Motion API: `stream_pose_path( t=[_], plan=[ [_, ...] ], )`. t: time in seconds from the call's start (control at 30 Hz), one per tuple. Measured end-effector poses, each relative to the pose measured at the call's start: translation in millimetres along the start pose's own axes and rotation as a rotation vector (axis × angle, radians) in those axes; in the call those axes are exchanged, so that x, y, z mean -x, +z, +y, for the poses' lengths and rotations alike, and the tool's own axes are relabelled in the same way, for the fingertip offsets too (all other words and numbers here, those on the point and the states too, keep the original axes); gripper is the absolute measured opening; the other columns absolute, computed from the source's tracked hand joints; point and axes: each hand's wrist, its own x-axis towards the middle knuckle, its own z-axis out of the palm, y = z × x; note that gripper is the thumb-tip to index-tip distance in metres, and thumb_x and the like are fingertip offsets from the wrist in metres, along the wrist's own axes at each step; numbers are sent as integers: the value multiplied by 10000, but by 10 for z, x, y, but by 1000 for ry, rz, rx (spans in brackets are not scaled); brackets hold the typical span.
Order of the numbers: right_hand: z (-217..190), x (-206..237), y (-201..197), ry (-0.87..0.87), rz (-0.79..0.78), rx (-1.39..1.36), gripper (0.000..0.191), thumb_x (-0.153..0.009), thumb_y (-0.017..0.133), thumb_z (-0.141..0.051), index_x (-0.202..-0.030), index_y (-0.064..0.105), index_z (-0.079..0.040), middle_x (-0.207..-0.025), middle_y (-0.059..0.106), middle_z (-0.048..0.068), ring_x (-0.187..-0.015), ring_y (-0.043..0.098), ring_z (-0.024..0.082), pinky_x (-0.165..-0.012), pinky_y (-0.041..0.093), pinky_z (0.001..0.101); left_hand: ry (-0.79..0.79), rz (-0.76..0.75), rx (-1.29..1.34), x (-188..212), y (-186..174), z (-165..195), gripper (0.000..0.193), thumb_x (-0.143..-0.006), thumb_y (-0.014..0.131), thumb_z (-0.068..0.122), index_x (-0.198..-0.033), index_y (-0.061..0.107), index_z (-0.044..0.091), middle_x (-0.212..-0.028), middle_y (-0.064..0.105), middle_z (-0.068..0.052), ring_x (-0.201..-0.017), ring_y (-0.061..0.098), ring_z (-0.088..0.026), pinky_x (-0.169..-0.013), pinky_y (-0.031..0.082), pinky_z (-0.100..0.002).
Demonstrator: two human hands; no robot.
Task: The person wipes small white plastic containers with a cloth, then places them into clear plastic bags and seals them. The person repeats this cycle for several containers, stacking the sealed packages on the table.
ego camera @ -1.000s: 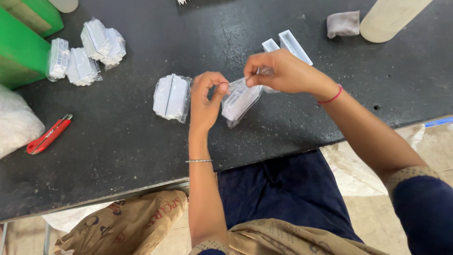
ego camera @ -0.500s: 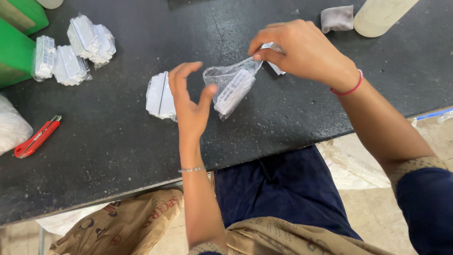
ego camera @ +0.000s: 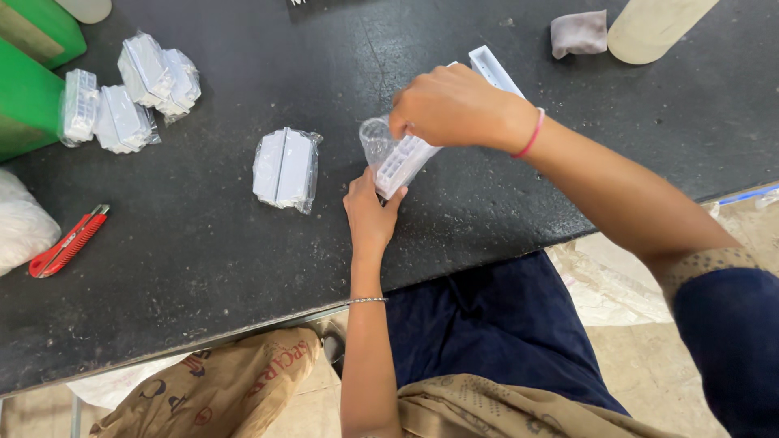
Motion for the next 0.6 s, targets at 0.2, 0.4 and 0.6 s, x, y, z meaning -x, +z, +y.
stream_pose_path(
  t=[0.2, 0.4, 0.6],
  plan=[
    [8, 0, 150, 44, -110, 103, 462, -861, 718, -179, -1306, 719, -302, -882, 746, 102, -759, 728, 327, -622, 555, 438, -17, -26, 312, -85, -76, -32, 426, -799, 854, 82, -1173, 666, 7, -1071, 768, -150, -1007, 756, -249, -858, 559, -342],
    [244, 89, 246, 127, -25, -214, 331, -771, 789, -244, -1090, 767, -158, -997, 758, 99, -863, 718, 327, -741, 545, 452, -15, -158, 678, -388, -153, -65, 471, -849, 830, 83, -1257, 604, 20, -1137, 733, -74, -1039, 686, -142, -888, 553, -279],
    [445, 207, 426, 57, 201, -491, 441, -799, 881, -376, -1041, 737, -36, -1145, 763, 103, -915, 731, 265, -803, 559, 376, -15, -227, 1155, -633, -18, -235, 416, -961, 787, 106, -1307, 575, 13, -1188, 682, -82, -1082, 665, -146, -955, 576, -305]
  ],
)
